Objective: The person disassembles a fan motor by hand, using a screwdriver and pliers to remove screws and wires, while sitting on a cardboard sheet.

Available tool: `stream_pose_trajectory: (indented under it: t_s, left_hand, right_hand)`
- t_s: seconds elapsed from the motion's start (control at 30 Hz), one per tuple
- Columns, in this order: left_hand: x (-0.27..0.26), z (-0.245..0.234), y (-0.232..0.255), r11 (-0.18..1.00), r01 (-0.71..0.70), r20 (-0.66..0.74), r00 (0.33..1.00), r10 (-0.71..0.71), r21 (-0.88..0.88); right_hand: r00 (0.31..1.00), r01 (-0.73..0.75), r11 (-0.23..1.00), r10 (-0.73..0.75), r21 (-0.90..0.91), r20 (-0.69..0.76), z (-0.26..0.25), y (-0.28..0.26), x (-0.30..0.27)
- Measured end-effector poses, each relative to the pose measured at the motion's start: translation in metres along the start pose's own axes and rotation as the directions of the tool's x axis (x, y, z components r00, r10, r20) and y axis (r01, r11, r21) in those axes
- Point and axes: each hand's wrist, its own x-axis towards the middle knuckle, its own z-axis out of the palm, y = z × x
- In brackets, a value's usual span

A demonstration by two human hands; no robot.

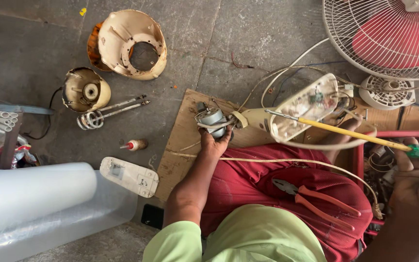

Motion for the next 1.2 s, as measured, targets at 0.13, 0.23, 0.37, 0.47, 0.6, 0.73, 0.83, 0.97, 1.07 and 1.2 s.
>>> stream_pose_trajectory:
  t_s: [0.13,0.23,0.37,0.47,0.6,0.73,0.83,0.97,1.07,1.2]
  left_hand:
    - [-0.007,0.002,-0.003,0.997,-0.043,0.033,0.999,0.041,0.062]
    - [-0.021,0.009,-0.009,0.996,-0.057,-0.026,0.998,0.059,0.064]
    - [-0.060,0.025,-0.013,0.962,-0.091,-0.039,0.994,0.105,0.259]
    - [-0.108,0.041,-0.023,0.836,-0.204,0.040,0.976,0.213,0.509]
    - [-0.177,0.065,-0.055,0.568,-0.512,0.501,0.844,0.193,0.644]
    - [-0.205,0.094,-0.081,0.606,-0.618,0.743,0.666,0.065,0.501]
    - [-0.206,0.098,-0.082,0.627,-0.550,0.681,0.731,0.041,0.552]
    - [-0.203,0.086,-0.078,0.743,-0.396,0.614,0.789,-0.027,0.540]
    - [-0.199,0.082,-0.076,0.797,-0.304,0.598,0.797,-0.087,0.521]
    - [-0.198,0.080,-0.079,0.819,-0.283,0.625,0.773,-0.114,0.499]
  right_hand:
    - [0.999,-0.036,0.995,0.039,0.089,-0.029,-0.004,0.002,0.006]
    - [0.992,-0.093,0.970,0.111,0.226,-0.067,-0.025,0.009,0.019]
    - [0.987,-0.128,0.940,0.150,0.315,-0.049,-0.049,0.021,0.031]
    - [0.989,-0.145,0.961,0.139,0.237,0.040,-0.051,0.025,0.028]
    - [0.963,-0.224,0.928,0.257,0.298,-0.077,-0.026,0.028,0.021]
    - [0.980,-0.193,0.954,0.200,0.228,-0.009,-0.005,0.030,0.010]
    - [0.986,-0.156,0.969,0.139,0.192,0.096,-0.013,0.032,-0.001]
    - [0.987,-0.159,0.979,0.162,0.124,-0.019,-0.032,0.044,0.005]
    - [0.971,-0.197,0.972,0.211,0.125,-0.110,-0.044,0.054,0.009]
    - [0.952,-0.224,0.970,0.239,0.098,-0.189,-0.055,0.064,0.007]
